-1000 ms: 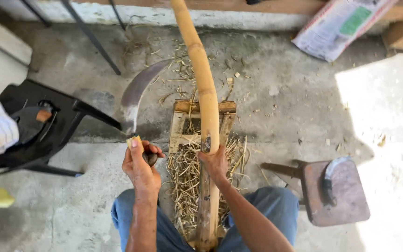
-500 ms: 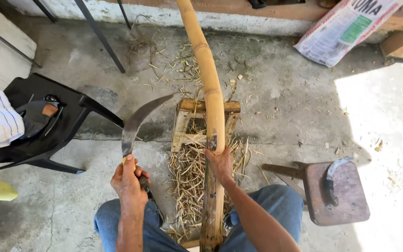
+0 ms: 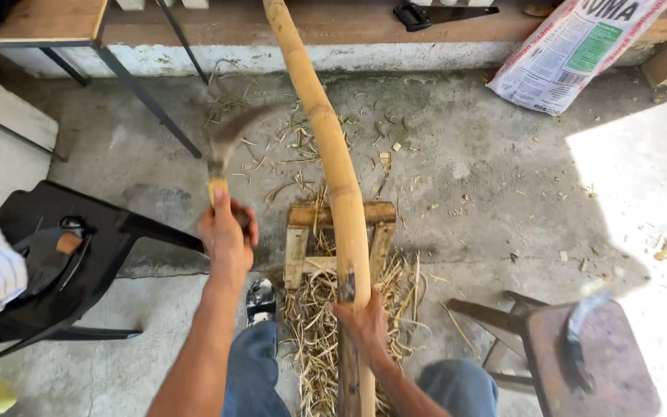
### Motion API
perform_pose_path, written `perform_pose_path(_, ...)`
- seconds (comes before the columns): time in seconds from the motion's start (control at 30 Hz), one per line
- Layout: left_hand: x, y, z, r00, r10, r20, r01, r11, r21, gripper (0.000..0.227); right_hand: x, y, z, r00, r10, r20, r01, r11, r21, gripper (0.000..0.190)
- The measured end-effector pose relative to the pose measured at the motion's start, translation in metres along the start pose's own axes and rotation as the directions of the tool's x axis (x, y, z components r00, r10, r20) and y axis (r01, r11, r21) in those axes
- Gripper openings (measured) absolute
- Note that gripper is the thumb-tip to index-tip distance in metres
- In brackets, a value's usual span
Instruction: Scraping the outer layer of a bamboo pole using a curved knife.
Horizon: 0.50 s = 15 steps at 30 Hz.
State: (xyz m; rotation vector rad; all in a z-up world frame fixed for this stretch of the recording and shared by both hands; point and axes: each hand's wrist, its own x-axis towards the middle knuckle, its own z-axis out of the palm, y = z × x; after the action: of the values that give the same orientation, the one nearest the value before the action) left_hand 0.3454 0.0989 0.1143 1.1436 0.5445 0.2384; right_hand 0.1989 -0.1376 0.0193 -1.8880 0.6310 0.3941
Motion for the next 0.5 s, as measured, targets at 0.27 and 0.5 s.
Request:
perform_pose_path(0.27, 0.219, -0.014, 0.108, 0.99, 0.083, 0.113, -0.073, 0.993, -0.092, 0.042, 0.005, -0.011, 0.01, 0.982, 0.191, 0.016, -0.19, 0.981, -0.049, 0.1)
perform_pose_path(0.5, 0.353, -0.031, 0.18, 0.991, -0.023, 0.129, 0.03, 0.998, -0.05, 0.043, 0.051, 0.129, 0.056, 0.96, -0.174, -0.219, 0.206, 0.969, 0.134, 0.106)
